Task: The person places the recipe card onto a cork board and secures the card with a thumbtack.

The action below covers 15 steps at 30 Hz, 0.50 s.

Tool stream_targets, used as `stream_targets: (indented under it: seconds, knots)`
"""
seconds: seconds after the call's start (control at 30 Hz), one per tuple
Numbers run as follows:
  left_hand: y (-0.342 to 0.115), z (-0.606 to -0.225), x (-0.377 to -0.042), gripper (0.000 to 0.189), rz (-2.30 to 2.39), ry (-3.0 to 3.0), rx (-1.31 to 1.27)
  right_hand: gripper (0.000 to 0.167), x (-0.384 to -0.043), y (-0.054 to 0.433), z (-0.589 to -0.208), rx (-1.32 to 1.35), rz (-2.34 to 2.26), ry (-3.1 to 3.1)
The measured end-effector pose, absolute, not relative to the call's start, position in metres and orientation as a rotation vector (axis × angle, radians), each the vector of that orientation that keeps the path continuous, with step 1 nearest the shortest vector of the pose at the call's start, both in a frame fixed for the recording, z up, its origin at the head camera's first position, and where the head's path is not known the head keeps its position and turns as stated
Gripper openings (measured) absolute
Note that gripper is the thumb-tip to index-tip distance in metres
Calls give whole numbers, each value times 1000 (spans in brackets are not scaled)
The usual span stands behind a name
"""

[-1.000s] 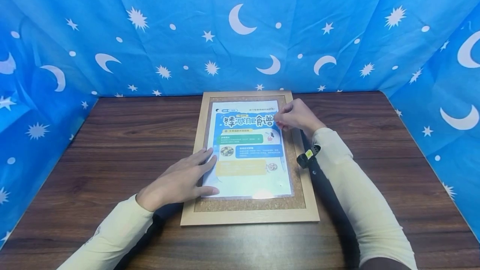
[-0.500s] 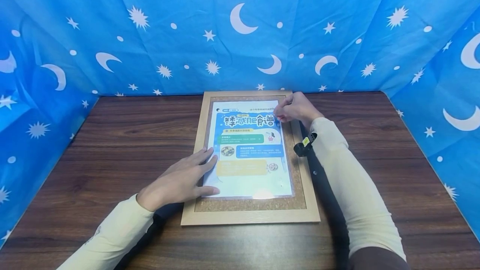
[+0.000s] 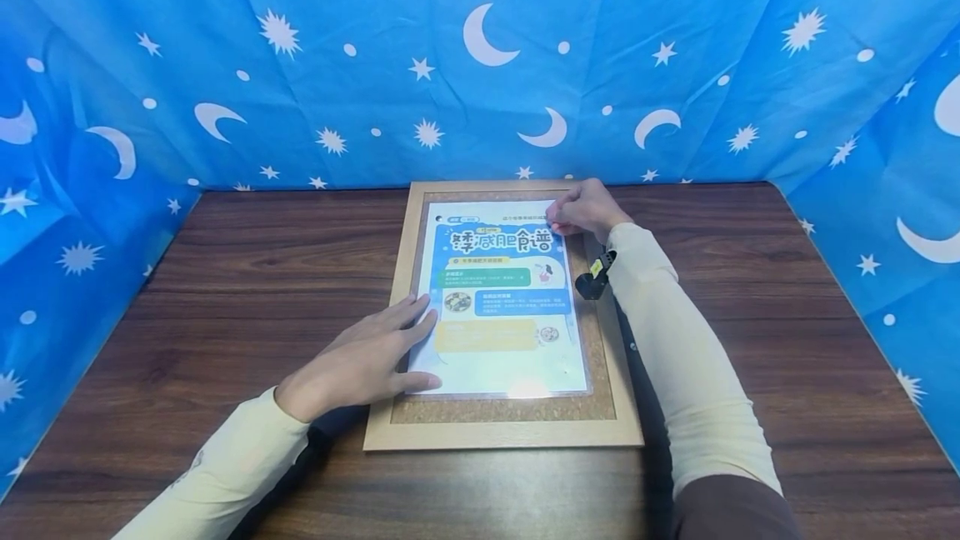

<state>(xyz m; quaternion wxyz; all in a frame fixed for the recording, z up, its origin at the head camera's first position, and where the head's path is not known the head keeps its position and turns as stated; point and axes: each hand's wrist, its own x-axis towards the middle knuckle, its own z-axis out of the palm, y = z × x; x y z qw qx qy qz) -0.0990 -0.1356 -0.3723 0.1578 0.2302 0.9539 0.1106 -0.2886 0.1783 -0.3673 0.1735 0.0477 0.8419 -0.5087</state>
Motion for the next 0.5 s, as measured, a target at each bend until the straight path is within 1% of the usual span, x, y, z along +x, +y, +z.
stream_targets:
  seconds: [0.2,0.5]
  knots:
    - [-135,-371,-98,88,321,2727,666,23,-298,172,-373,153,-1461,2413]
    - [-136,-370,-98,88,319,2717,661,22,-302,167,-376,195,-1526,2414]
